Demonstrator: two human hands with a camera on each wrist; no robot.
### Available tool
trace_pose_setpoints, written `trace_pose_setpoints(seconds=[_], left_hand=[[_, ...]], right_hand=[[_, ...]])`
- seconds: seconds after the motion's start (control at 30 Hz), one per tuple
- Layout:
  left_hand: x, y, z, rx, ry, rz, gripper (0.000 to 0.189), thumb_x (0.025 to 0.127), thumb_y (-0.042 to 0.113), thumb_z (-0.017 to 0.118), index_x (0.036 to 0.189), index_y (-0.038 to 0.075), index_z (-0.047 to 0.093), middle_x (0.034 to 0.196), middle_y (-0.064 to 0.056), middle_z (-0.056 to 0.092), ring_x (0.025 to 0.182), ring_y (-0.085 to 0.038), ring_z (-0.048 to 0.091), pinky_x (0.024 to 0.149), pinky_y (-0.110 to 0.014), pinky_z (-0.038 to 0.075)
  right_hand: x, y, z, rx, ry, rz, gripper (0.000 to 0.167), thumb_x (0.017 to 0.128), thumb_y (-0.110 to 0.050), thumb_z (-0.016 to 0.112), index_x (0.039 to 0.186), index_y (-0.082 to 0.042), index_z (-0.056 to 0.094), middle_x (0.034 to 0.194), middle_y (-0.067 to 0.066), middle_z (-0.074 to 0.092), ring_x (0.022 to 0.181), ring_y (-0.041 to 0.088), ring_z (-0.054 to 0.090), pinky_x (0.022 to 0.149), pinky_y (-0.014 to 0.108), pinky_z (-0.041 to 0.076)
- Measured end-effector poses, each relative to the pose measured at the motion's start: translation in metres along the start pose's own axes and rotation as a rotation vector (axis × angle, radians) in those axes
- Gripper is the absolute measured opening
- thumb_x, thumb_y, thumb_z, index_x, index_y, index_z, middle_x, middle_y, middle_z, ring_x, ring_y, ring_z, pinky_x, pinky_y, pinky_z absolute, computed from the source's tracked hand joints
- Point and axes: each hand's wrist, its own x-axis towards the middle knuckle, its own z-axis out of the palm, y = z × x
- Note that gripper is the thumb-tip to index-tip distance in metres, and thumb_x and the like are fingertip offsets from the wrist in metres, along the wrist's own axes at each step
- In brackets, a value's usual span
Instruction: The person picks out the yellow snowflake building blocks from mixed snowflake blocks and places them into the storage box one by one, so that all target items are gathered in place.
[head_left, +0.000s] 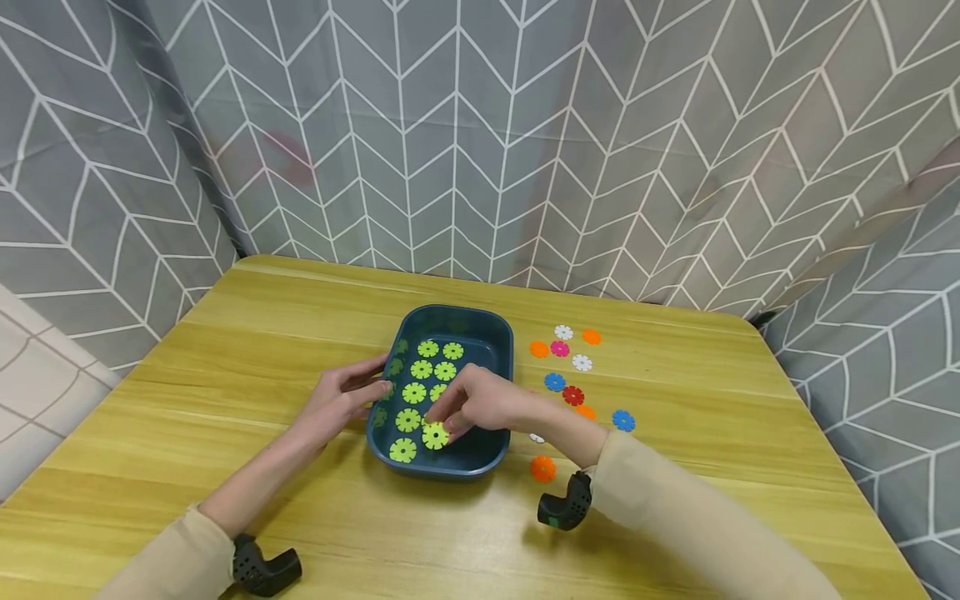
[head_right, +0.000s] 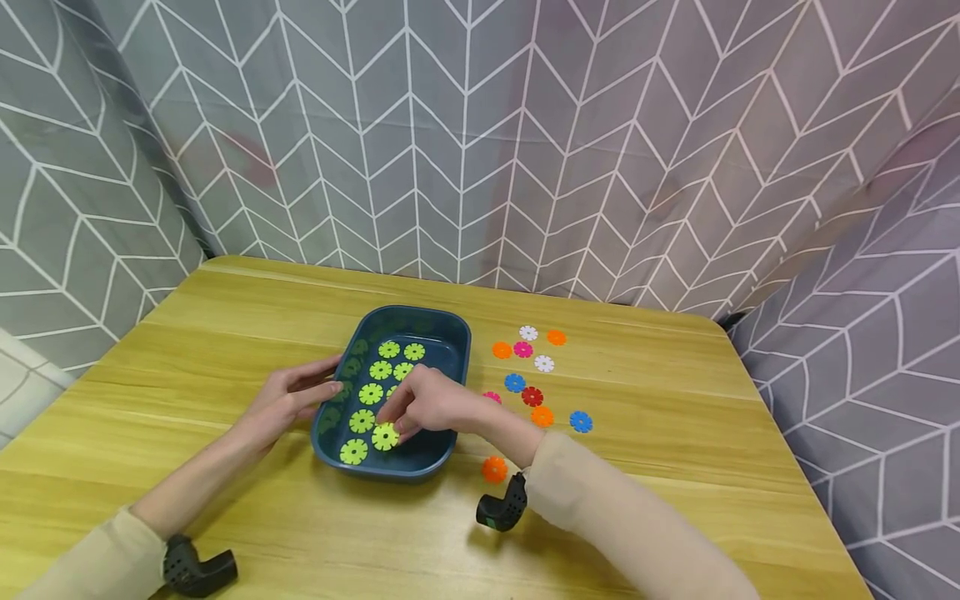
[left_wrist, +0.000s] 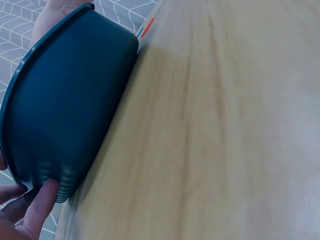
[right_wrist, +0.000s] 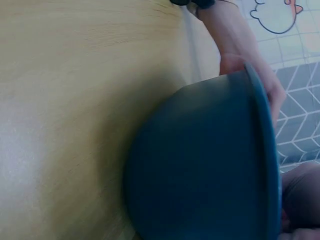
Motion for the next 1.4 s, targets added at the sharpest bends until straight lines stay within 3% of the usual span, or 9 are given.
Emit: trace_pose_setpoints(seconds=[0.33, 0.83, 1.13, 1.4], left_hand=[[0.0, 0.0, 0.001, -0.003, -0.005, 0.005, 0.062, 0.097, 0.023, 0.062, 0.152, 0.002, 0.04, 0.151, -0.024, 0.044, 0.127, -0.04, 0.056, 0.09, -0.04, 0.057], [0.0, 0.0, 0.001, 0.001, 0.004, 0.005, 0.063, 0.097, 0.023, 0.063, 0.151, 0.002, 0.04, 0.15, -0.024, 0.046, 0.127, -0.04, 0.055, 0.09, -0.041, 0.057], [-0.001, 0.0, 0.0, -0.015, 0.001, 0.0, 0.062, 0.097, 0.022, 0.062, 0.152, 0.002, 0.04, 0.15, -0.024, 0.046, 0.128, -0.039, 0.055, 0.091, -0.039, 0.057], [-0.001, 0.0, 0.0, 0.002, 0.004, 0.002, 0.062, 0.097, 0.023, 0.063, 0.152, 0.003, 0.041, 0.151, -0.023, 0.046, 0.128, -0.039, 0.055, 0.091, -0.04, 0.057]], right_hand=[[0.0, -0.001, 0.005, -0.192, -0.003, -0.008, 0.019, 0.088, 0.008, 0.069, 0.103, -0.001, 0.078, 0.089, 0.008, 0.076, 0.077, 0.021, 0.074, 0.073, 0.028, 0.06], [0.003, 0.001, 0.011, -0.277, 0.02, -0.04, 0.012, 0.084, 0.005, 0.075, 0.094, -0.001, 0.078, 0.083, 0.009, 0.075, 0.073, 0.015, 0.071, 0.073, 0.026, 0.06], [0.006, 0.002, 0.014, -0.331, 0.084, -0.05, 0.009, 0.082, 0.001, 0.078, 0.09, -0.004, 0.078, 0.079, 0.003, 0.074, 0.069, 0.01, 0.068, 0.071, 0.023, 0.058], [-0.003, 0.001, 0.009, -0.22, 0.159, -0.141, 0.013, 0.086, -0.004, 0.077, 0.099, -0.003, 0.077, 0.085, 0.001, 0.075, 0.075, 0.009, 0.069, 0.075, 0.022, 0.057]])
